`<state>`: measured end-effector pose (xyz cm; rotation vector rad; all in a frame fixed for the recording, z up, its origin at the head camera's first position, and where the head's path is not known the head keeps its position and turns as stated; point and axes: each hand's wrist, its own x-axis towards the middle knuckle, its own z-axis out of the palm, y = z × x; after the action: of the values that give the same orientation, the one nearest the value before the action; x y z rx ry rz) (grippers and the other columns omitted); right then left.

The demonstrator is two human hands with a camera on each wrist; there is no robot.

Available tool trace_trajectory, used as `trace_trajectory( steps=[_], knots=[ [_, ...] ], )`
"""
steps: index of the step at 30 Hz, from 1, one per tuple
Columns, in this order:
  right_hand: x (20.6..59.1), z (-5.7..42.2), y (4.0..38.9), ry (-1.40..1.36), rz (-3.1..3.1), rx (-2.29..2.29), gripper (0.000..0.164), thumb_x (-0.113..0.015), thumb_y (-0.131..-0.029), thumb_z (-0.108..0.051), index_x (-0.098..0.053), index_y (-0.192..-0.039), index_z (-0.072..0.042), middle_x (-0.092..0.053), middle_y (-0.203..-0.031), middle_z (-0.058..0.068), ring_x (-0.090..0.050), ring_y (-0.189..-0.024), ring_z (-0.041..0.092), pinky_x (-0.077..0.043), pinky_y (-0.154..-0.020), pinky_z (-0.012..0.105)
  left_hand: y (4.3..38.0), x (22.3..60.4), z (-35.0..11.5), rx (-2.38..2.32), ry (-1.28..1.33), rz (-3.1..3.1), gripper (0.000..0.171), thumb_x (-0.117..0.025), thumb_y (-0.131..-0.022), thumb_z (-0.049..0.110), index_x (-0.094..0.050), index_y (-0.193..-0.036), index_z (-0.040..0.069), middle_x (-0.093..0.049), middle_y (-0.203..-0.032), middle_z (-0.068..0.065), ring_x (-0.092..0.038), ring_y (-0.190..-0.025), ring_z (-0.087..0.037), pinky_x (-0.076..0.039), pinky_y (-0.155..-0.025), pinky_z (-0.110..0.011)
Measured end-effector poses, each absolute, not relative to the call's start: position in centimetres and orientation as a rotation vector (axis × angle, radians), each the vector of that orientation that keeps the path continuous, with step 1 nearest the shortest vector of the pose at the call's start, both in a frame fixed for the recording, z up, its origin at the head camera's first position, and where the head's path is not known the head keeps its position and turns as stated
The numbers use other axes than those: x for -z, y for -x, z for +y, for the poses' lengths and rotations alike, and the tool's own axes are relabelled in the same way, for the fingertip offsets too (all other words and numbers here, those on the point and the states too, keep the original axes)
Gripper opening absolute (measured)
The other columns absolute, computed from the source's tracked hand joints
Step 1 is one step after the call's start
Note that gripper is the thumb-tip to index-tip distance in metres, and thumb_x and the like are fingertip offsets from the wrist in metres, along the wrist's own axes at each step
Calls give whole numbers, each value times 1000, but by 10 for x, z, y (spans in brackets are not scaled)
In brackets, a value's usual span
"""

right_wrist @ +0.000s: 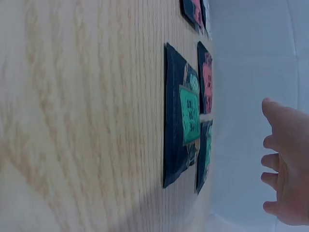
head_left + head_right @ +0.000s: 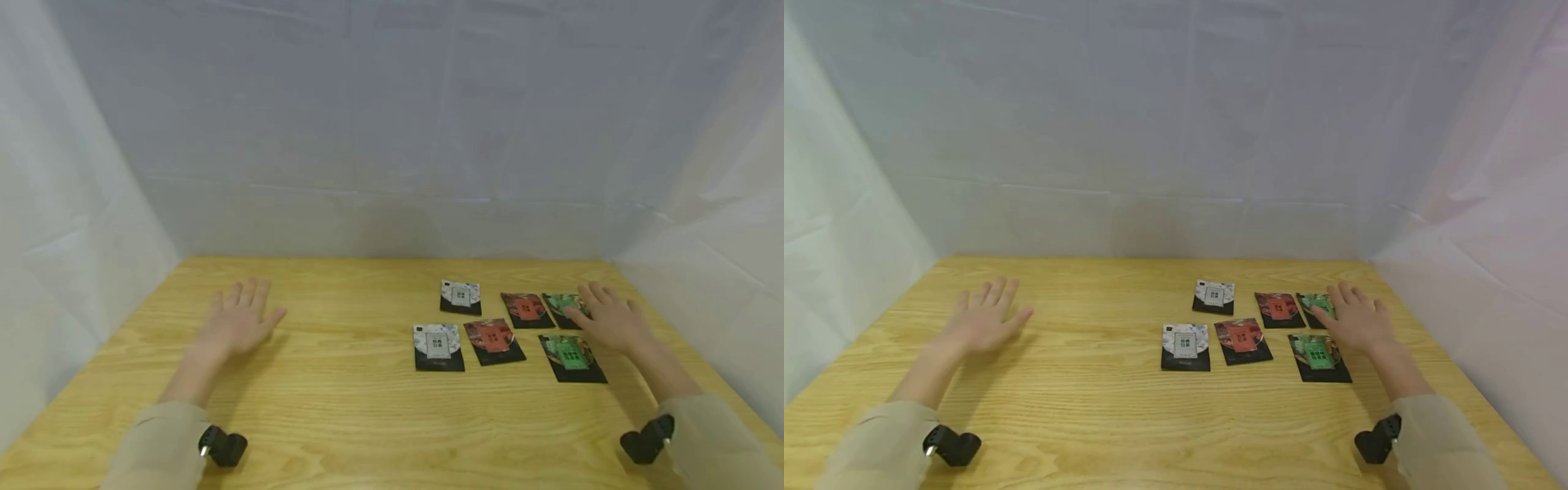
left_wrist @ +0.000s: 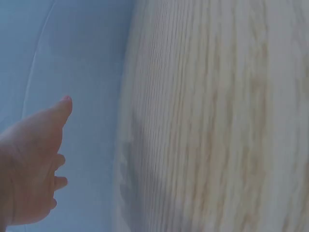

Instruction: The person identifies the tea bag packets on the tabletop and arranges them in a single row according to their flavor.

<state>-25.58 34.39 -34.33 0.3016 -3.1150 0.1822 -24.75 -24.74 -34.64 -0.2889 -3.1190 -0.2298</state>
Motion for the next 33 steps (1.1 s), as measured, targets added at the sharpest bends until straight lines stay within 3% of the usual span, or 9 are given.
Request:
trace_trajectory(
  steps=[7, 11, 19, 25, 33],
  knots=[
    [340, 322, 248, -397, -3054, -102, 73, -38, -98, -47, -25, -141, 11, -20, -142, 37, -19, -128, 53, -14, -102, 66, 245, 345, -223, 204, 352, -3120, 87, -18, -94, 63, -5, -147, -5, -5, -149, -30, -5, -134, -50, 7, -103, -65],
    [339, 311, 244, -450, -3044, -71, 71, -39, -97, -46, -27, -143, 7, -21, -144, 34, -19, -130, 51, -14, -101, 66, 243, 345, -209, 195, 428, -3104, 84, -20, -95, 60, -7, -147, -5, -4, -150, -28, -4, -135, -47, 6, -104, -64],
    [341, 291, 239, -531, -3010, -39, 69, -41, -97, -47, -29, -144, 2, -24, -145, 29, -21, -131, 49, -15, -101, 66, 239, 343, -179, 175, 540, -3063, 76, -36, -98, 47, -14, -145, -8, -10, -150, -26, -6, -137, -44, 3, -107, -61],
    [344, 276, 232, -630, -3012, -117, 70, -41, -97, -45, -26, -144, 4, -21, -147, 28, -18, -134, 45, -12, -105, 63, 234, 348, -157, 154, 642, -3059, 76, -38, -97, 48, -15, -145, -7, -11, -150, -26, -8, -137, -43, 0, -107, -59],
    [353, 261, 228, -716, -3049, -126, 73, -36, -96, -52, -25, -145, 1, -19, -149, 24, -16, -136, 42, -12, -105, 62, 232, 353, -126, 44, 761, -3074, 77, -35, -96, 52, -16, -147, -3, -11, -152, -20, -9, -139, -35, 2, -110, -54]
  ],
)
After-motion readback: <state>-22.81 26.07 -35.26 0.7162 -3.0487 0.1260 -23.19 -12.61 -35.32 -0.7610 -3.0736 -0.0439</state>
